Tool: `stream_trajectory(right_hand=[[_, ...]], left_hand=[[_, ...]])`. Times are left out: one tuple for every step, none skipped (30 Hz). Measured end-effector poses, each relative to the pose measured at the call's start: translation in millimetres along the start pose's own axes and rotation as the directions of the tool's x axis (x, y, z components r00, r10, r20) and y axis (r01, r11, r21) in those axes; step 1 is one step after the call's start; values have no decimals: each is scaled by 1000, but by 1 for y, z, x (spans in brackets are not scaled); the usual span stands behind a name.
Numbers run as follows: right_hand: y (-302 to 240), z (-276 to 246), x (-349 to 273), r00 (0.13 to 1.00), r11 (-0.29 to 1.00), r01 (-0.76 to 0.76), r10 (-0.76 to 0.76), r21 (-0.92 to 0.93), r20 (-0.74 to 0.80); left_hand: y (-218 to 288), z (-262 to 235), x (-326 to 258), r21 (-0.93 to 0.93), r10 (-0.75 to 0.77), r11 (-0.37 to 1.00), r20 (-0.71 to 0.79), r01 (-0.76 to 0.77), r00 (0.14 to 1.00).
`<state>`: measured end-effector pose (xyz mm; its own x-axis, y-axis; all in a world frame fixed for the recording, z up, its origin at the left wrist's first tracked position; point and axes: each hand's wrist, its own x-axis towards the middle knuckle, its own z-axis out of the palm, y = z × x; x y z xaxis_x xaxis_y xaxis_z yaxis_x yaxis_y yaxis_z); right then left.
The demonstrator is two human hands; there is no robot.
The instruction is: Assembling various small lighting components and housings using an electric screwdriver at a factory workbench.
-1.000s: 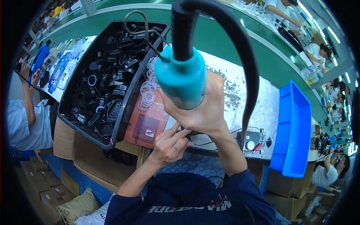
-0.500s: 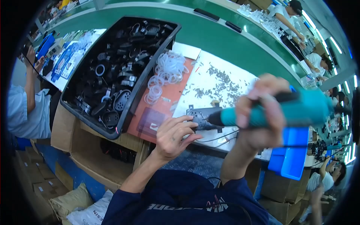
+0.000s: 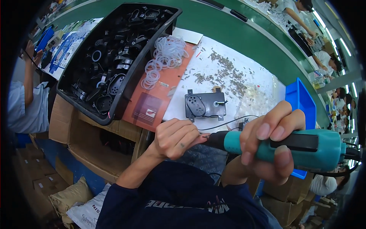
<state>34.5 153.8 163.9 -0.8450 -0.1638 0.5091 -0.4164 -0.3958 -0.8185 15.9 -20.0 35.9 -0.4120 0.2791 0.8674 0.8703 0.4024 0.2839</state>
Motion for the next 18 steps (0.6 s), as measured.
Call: stream_trajectory(right_hand=[[1,-1,-1,1000,1000,-3,3,6,3],[2,-2,-3,1000,1000,-1,1,23,-9],[3,-3,-4,1000,999,2,-2,39,-20],[4,-4,-4,1000,999,1,0,41,-21],[5,-4,-4,1000,999,13,-12,32,-20],[5,-5,-5,1000,999,25,-25,21,-19],[6,-5,-5,1000,999,24,-24,22,-20],[7,-4,-6,999,1000,27,-26,16,-30],[7,-3,-6,999,1000,29,-29,11,-39],[9,-3,-6,999,1000,28,-28,11,-37],[12,-2,-5,998,997,59,-60,-49,-17],[13,-2,-5,996,990,90,-89,-107,6],[13,-1,-6,996,990,87,-87,-109,8],[14,-1,-6,996,988,85,-86,-132,1],[14,0,-6,997,985,81,-83,-153,-4],[13,1,-7,997,984,77,-78,-159,-3],[11,3,-7,997,986,74,-77,-147,-11],[10,5,-6,997,988,71,-74,-135,-19]], left_hand=[[0,0,-2,8,-5,1000,16,5,1000],[0,0,-4,15,-9,1000,31,9,999],[1,0,-3,20,-11,1000,31,11,999],[3,1,-2,20,0,1000,34,0,999],[4,1,-1,19,11,1000,36,-12,999],[5,1,-1,19,10,1000,37,-11,999],[5,1,-2,17,15,1000,46,-16,999],[6,1,-2,15,20,1000,54,-21,998],[7,2,-3,13,20,1000,54,-20,998],[6,2,-4,18,34,999,54,-35,998],[6,3,-5,24,47,999,54,-48,997],[7,3,-5,26,44,999,53,-45,998],[8,3,-5,41,57,997,54,-59,997],[8,3,-5,57,69,996,55,-72,996],[8,3,-6,57,63,996,52,-66,997],[7,3,-6,52,78,995,48,-80,996],[6,3,-6,48,90,995,42,-92,995],[4,1,-4,43,83,995,36,-84,996]])
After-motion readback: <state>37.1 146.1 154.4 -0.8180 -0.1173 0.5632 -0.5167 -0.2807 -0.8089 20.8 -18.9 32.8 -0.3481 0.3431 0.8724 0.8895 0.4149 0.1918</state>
